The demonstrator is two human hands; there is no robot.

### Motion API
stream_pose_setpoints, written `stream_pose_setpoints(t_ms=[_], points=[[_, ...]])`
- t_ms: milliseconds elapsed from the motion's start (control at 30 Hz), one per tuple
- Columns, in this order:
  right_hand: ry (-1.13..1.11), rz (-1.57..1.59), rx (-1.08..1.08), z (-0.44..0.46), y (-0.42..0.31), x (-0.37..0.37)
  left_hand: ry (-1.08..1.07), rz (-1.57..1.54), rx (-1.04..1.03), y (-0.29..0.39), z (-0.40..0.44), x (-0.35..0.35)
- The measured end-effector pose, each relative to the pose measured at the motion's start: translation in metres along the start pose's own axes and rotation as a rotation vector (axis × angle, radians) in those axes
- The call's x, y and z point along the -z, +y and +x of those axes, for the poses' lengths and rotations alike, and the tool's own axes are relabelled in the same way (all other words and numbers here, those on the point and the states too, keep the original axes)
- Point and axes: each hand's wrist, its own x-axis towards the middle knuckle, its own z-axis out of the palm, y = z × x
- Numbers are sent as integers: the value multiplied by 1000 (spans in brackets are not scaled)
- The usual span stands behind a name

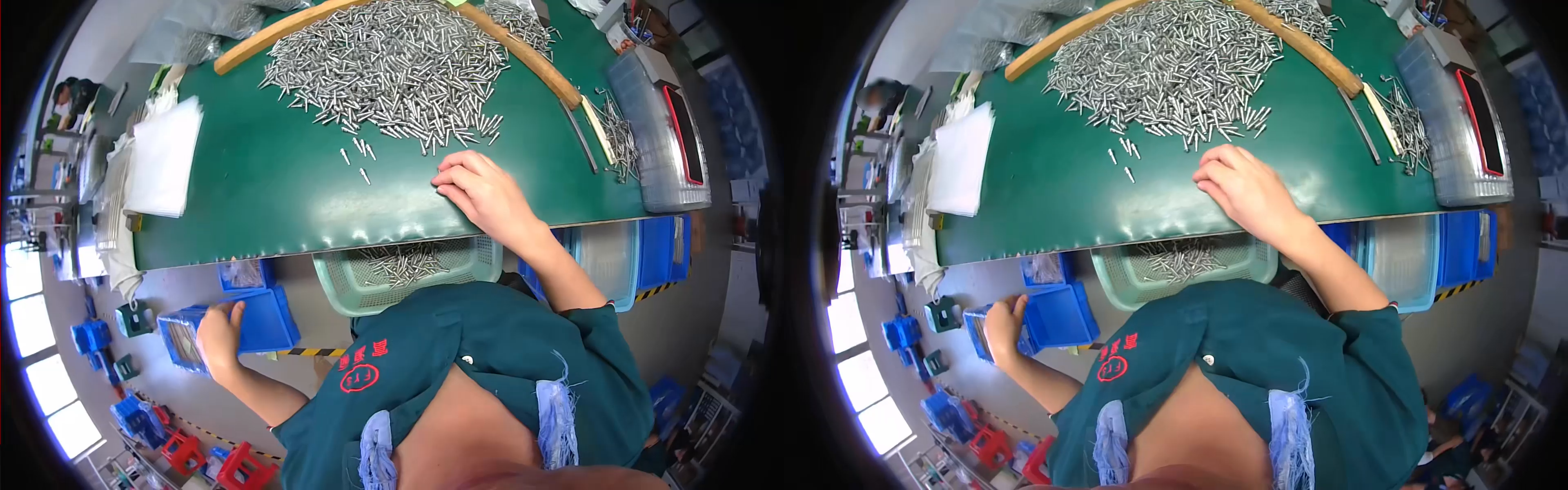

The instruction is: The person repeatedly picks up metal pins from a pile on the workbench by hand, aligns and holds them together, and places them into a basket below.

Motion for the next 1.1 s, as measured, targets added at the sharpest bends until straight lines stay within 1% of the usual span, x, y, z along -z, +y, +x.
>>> stream_pose_setpoints(t_ms=[33, 67, 100, 133, 167, 200, 233, 300, 367, 500, 600, 667, 700, 767, 800, 867, 900, 933, 967, 1000, 1067, 1100], points=[[-6, -9, 8, 2, -1, -2, 137, -149, -195, 10, -3, 7], [-15, -17, 18, 5, -3, -4, 230, -302, -377, 25, -3, 11], [-25, -26, 31, 7, -5, -6, 327, -457, -557, 55, -2, 22], [-14, -30, 28, 7, -5, -7, 274, -617, -576, 87, -2, 28], [0, -32, 24, 5, -4, -11, 387, -592, -676, 115, 4, 21], [14, -35, 18, 4, -4, -13, 537, -461, -855, 143, 14, 14], [31, -32, 20, 4, -3, -13, 555, -396, -949, 167, 18, 12], [63, -27, 19, 2, -1, -13, 591, -317, -974, 203, 25, -1], [55, -21, 6, 1, -2, -12, 602, -253, -962, 220, 31, -8], [45, -36, 22, 4, -4, -11, 616, -108, -962, 225, 31, -16], [52, -31, 22, 5, -3, -12, 624, -86, -991, 221, 34, -11], [52, -25, 34, 5, -2, -12, 637, -262, -902, 204, 34, 0], [51, -20, 31, 3, -2, -12, 690, -316, -846, 189, 34, 6], [53, -12, 20, 1, -2, -13, 825, -352, -660, 154, 38, 9], [55, -10, 17, 1, -1, -13, 826, -378, -578, 128, 45, 3], [49, -4, 30, 3, -3, -11, 909, -242, -432, 75, 50, -5], [45, 0, 35, 3, -4, -11, 916, -203, -352, 49, 49, -12], [46, 0, 39, 2, -3, -12, 884, -158, -258, 11, 53, -27], [48, -2, 44, 3, -2, -13, 748, 31, -71, -12, 43, -32], [49, -6, 48, 2, -2, -13, 612, 102, 129, -26, 33, -40], [40, -7, 46, 3, -3, -12, 484, 192, 419, -39, 19, -52], [36, -8, 46, 3, -4, -11, 559, 114, 330, -38, 18, -48]])
